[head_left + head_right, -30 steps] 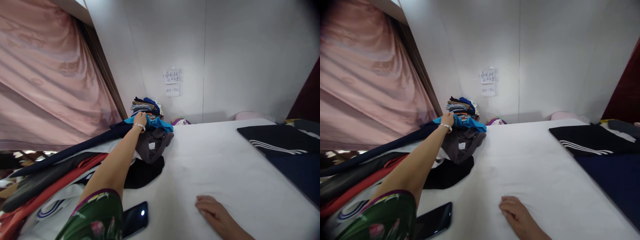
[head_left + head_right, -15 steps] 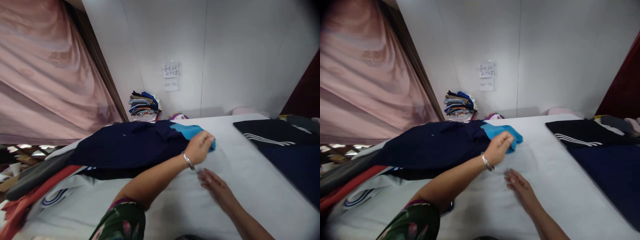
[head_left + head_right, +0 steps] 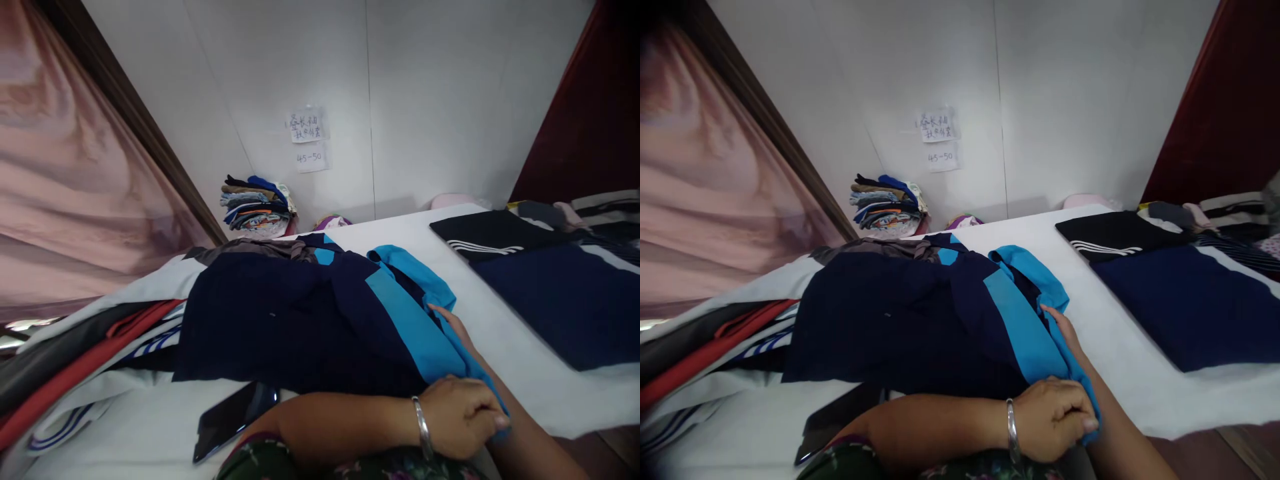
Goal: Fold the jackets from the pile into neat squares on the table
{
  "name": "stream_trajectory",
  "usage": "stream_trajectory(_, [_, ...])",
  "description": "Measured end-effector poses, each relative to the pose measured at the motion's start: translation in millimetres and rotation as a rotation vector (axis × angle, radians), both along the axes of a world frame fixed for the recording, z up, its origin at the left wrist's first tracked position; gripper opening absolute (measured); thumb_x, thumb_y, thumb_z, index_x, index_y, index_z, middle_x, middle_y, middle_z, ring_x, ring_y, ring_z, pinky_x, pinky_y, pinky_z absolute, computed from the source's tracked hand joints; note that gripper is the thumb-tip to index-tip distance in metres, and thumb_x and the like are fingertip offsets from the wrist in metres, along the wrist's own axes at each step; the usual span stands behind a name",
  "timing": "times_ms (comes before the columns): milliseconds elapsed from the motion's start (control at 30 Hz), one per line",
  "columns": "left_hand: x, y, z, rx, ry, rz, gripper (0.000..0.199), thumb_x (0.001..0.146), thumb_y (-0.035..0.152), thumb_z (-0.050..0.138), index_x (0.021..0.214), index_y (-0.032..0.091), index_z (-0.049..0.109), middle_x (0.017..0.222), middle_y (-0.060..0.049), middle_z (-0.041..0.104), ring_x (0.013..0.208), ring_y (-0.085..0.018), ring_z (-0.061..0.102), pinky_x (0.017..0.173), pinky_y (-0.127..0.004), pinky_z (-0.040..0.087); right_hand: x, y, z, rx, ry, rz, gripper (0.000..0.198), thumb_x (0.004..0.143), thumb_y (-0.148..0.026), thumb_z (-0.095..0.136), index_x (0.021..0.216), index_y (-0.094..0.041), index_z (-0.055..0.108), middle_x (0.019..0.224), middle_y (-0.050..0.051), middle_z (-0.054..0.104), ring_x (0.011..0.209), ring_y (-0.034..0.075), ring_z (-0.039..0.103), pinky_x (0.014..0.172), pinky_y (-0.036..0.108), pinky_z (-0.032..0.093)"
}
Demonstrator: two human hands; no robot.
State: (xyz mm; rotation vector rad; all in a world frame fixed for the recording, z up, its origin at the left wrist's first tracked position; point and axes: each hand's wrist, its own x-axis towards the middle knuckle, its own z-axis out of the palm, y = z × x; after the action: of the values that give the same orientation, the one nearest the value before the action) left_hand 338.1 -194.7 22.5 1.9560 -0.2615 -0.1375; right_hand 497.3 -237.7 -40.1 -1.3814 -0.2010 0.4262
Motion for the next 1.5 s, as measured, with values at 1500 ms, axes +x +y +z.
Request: stream_trajectory(1500, [-35.9, 136.7, 77.7, 1.167, 0.212, -0.036, 0.019, 0.08, 0.025, 0.046, 0.09, 0.022, 0.063, 0.072, -0.004, 0.066, 0.067, -0.02, 0.062, 0.065, -0.031, 0.046, 0.0, -31.3, 16.6, 0.299, 0.374, -0.196, 0.03, 0.069, -0.024, 0.072, 0.098, -0.023, 0.067, 0.091, 0.002, 0.075, 0.083, 0.022, 0.071, 0.07, 0.032, 0.061])
